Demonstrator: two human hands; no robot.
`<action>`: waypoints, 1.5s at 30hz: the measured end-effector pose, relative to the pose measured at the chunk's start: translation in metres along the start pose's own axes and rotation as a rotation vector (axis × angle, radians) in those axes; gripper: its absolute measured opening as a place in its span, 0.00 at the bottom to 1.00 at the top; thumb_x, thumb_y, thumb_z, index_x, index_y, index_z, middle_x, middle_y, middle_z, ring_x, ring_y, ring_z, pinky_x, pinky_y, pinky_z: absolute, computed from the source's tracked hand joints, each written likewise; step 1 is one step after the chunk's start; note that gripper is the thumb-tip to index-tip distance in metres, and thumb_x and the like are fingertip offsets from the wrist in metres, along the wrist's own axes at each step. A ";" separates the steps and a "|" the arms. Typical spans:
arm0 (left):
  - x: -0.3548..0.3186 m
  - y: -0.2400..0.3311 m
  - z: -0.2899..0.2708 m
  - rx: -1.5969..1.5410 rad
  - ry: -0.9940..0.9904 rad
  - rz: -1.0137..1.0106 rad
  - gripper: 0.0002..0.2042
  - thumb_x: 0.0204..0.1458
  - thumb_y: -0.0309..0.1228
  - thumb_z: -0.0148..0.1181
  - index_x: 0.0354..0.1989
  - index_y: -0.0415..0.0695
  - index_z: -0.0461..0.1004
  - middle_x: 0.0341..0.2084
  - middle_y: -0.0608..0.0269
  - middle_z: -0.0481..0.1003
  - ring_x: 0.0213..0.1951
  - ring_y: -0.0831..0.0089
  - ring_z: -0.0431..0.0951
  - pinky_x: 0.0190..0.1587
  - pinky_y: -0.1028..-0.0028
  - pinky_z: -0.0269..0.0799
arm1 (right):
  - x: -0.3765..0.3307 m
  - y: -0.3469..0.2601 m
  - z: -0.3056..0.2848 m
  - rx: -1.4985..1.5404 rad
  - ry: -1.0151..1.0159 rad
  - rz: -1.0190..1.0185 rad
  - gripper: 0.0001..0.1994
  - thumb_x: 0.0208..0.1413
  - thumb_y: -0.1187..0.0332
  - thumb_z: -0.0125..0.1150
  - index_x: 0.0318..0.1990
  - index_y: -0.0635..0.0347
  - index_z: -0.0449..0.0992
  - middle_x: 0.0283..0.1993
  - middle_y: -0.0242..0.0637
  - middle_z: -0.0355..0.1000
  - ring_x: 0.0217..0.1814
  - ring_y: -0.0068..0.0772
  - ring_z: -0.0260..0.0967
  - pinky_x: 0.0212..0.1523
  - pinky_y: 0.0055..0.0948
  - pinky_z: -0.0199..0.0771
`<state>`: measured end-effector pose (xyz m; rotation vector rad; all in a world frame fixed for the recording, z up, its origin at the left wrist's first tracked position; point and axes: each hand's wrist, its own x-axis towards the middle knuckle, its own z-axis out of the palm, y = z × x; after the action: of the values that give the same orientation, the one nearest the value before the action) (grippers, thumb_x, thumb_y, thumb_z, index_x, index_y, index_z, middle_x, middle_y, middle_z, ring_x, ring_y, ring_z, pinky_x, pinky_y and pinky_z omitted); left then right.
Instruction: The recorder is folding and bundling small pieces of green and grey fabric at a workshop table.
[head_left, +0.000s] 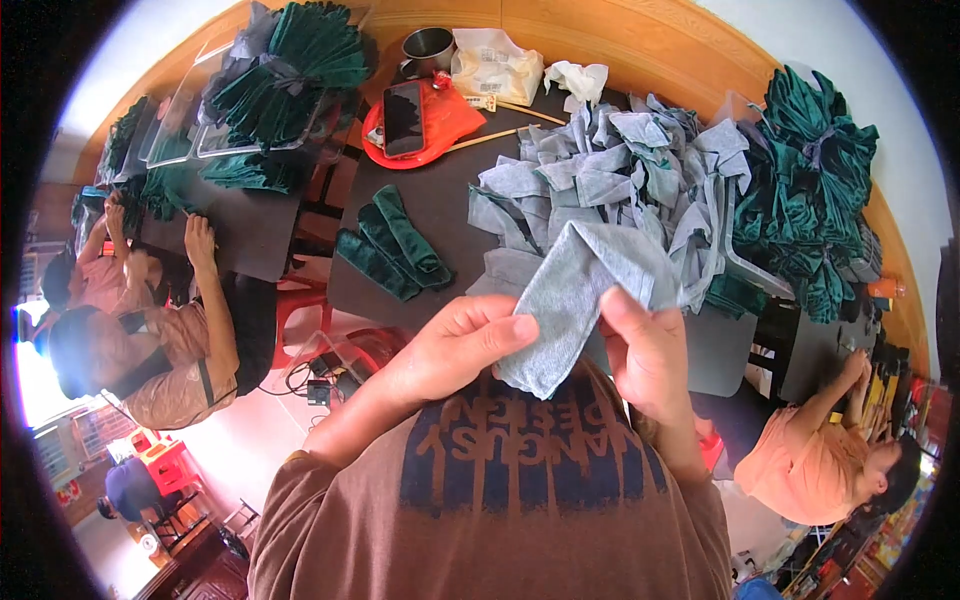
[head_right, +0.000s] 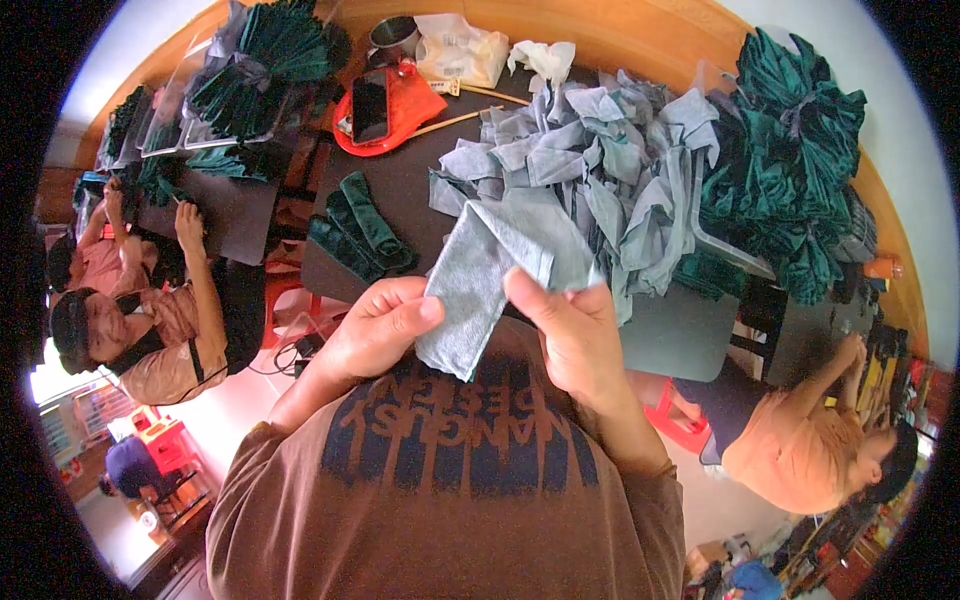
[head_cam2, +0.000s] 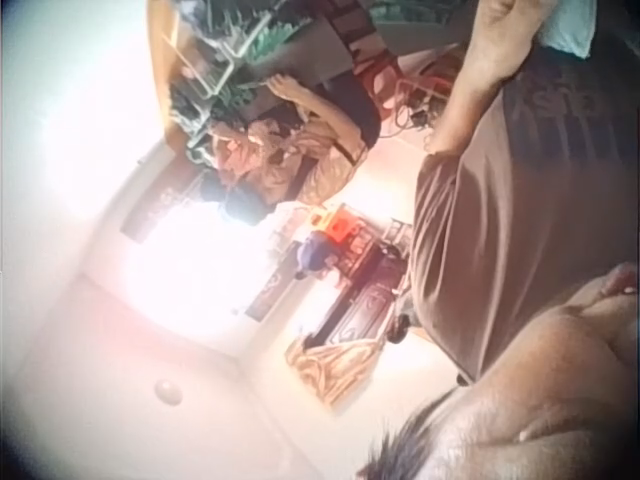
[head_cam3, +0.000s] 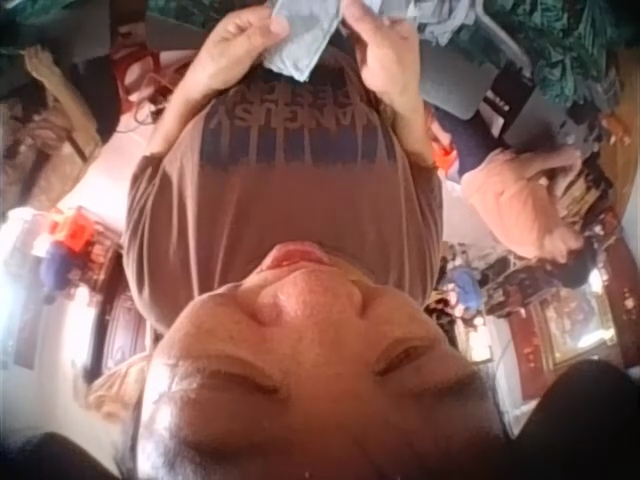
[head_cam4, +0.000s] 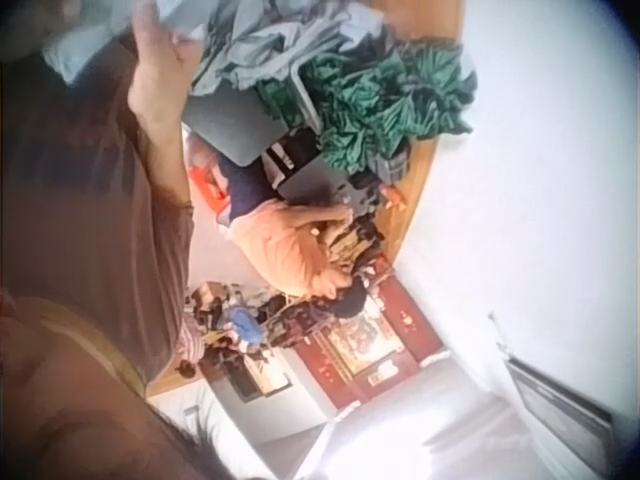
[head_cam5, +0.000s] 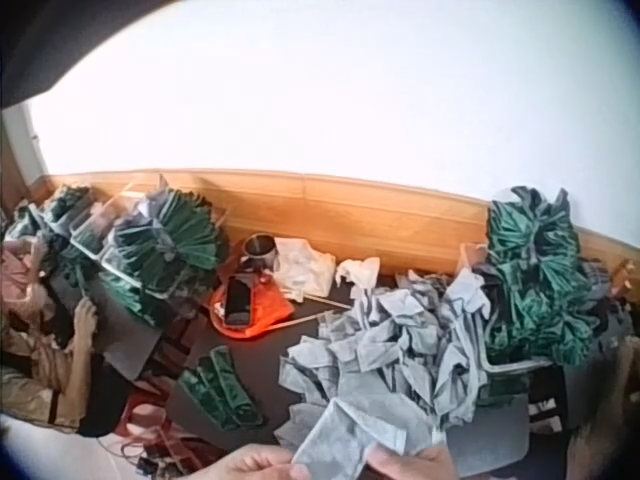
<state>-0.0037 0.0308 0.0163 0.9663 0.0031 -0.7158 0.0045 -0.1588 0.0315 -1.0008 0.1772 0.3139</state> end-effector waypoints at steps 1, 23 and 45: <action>0.000 0.000 0.000 0.014 -0.017 -0.028 0.14 0.59 0.36 0.48 0.41 0.38 0.73 0.31 0.70 0.74 0.34 0.85 0.70 0.37 0.81 0.66 | -0.002 0.003 -0.001 -0.055 0.021 -0.002 0.19 0.52 0.74 0.57 0.52 0.64 0.66 0.50 0.38 0.68 0.50 0.30 0.67 0.51 0.31 0.66; 0.016 0.007 -0.003 0.545 0.142 0.314 0.13 0.56 0.34 0.52 0.44 0.38 0.69 0.34 0.68 0.69 0.38 0.80 0.67 0.42 0.79 0.63 | -0.009 0.025 -0.017 -0.397 -0.306 0.025 0.10 0.50 0.75 0.61 0.42 0.63 0.73 0.36 0.27 0.72 0.36 0.13 0.65 0.38 0.17 0.66; 0.006 0.009 0.008 -0.171 0.071 0.243 0.12 0.58 0.32 0.49 0.45 0.39 0.68 0.37 0.66 0.73 0.38 0.80 0.71 0.43 0.78 0.67 | -0.014 0.003 0.004 -0.290 -0.395 0.034 0.05 0.53 0.72 0.60 0.29 0.62 0.71 0.26 0.23 0.64 0.25 0.09 0.56 0.24 0.13 0.53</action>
<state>0.0034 0.0250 0.0256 0.8107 0.0084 -0.4495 -0.0094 -0.1567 0.0354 -1.2002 -0.2162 0.5726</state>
